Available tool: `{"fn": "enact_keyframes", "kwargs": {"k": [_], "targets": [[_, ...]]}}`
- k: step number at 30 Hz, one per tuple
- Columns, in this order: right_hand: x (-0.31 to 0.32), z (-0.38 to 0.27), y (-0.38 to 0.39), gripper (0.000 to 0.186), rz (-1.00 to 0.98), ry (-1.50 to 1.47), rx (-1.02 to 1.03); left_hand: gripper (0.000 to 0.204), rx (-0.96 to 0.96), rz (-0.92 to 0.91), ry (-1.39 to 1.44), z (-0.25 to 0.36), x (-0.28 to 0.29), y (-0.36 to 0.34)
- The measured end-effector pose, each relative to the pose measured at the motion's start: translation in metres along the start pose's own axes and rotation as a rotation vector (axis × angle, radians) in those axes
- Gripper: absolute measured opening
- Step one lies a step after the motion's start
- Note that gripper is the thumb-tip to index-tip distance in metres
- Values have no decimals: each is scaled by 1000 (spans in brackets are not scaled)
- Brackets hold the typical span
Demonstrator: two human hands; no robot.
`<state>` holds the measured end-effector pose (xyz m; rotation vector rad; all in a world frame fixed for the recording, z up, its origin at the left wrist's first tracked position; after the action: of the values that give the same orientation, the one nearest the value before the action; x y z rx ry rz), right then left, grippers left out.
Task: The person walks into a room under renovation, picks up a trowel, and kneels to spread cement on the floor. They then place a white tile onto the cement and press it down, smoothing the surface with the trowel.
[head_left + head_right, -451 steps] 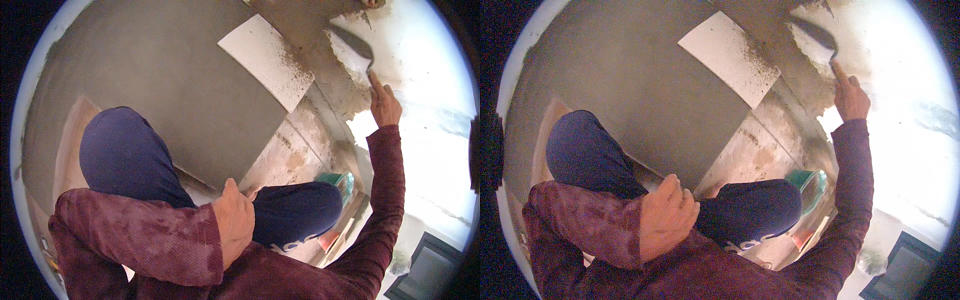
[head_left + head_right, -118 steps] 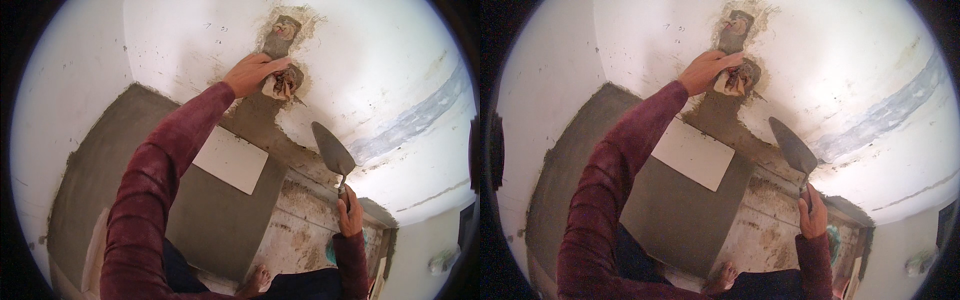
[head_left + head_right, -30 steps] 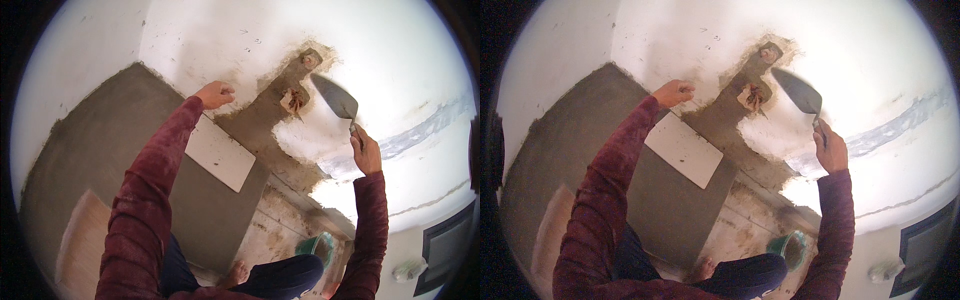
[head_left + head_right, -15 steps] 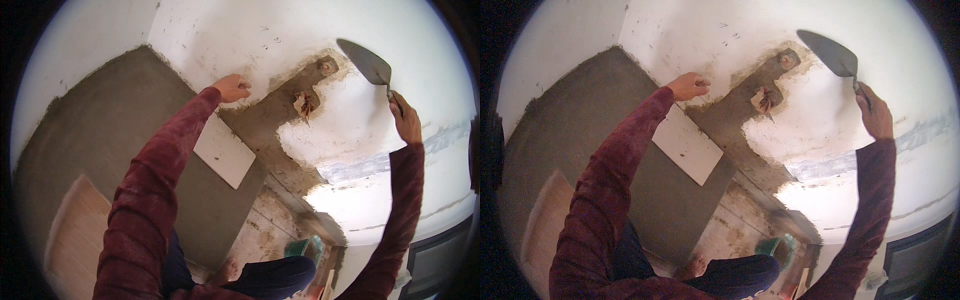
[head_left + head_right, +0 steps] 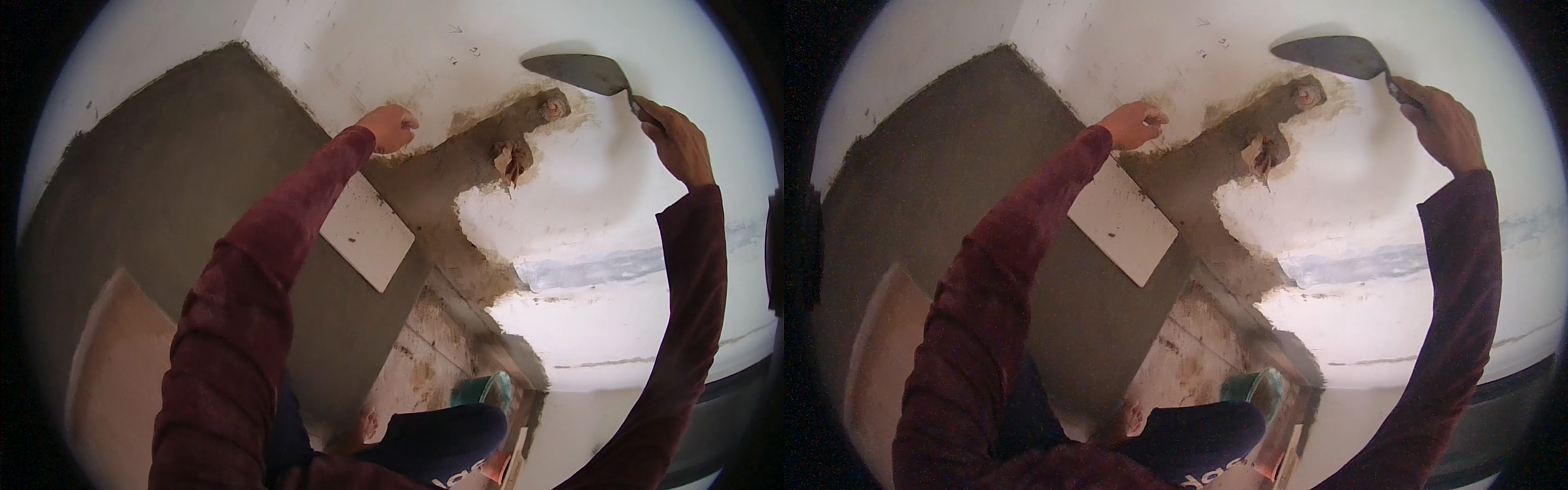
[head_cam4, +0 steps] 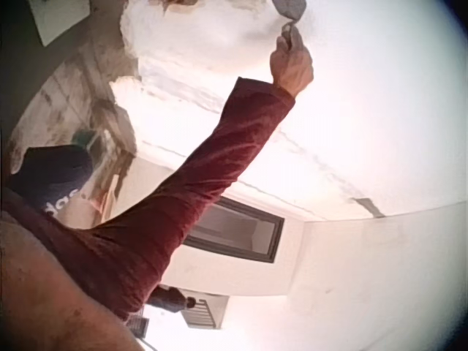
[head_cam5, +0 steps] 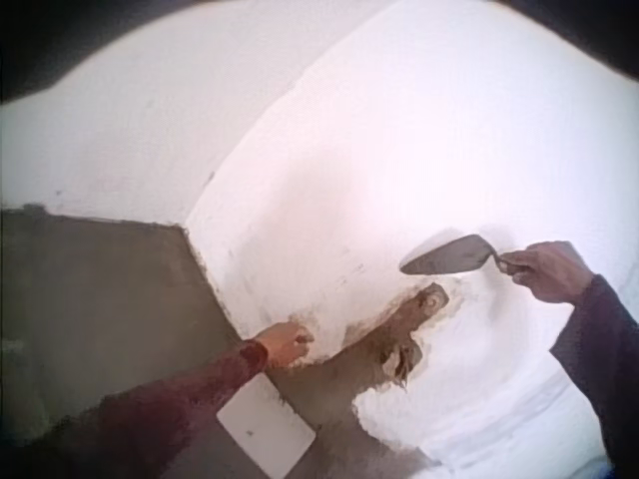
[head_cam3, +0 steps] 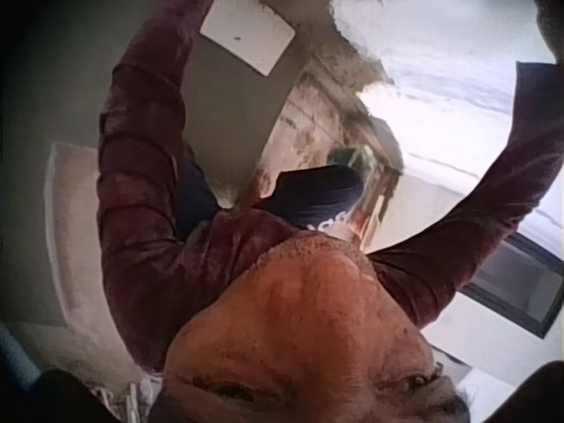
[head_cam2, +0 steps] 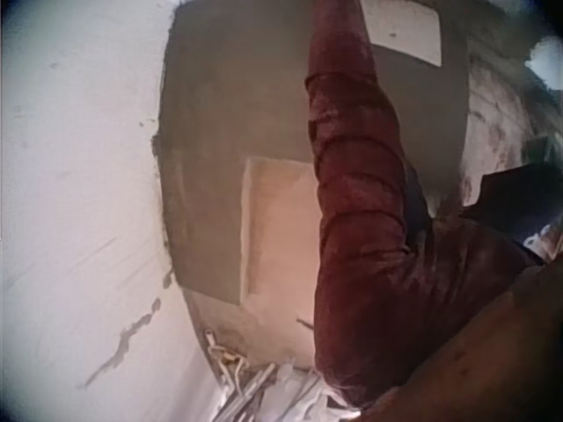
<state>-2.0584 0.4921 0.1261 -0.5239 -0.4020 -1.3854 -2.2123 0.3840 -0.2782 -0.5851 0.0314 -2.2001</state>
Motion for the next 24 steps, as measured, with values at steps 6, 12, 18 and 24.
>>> {"fn": "enact_keyframes", "kwargs": {"k": [6, 12, 18, 24], "targets": [[13, -31, -29, 33, 85, 180, 132, 42, 62, -105, -50, -13, -16, 0], [10, -27, 11, 32, 102, 85, 139, 43, 126, -104, -36, -20, -5, 6], [-79, -44, 139, 33, 104, -413, -122, 45, 89, -67, -63, -33, 8, 10], [-162, -53, 146, 38, 98, -489, -346, 45, 84, -94, -53, -30, 5, 12]]}}
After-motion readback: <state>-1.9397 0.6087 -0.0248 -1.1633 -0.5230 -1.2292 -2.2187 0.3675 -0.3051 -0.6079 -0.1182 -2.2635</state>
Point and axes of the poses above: each hand's wrist, its own y-axis away from the middle knuckle, its own x-axis out of the back of the hand, z = x × y, the point moved 5 cm from there along -y, towards the middle knuckle, and after that the axes turned 4 degrees about -z, right-handed, at the moved point
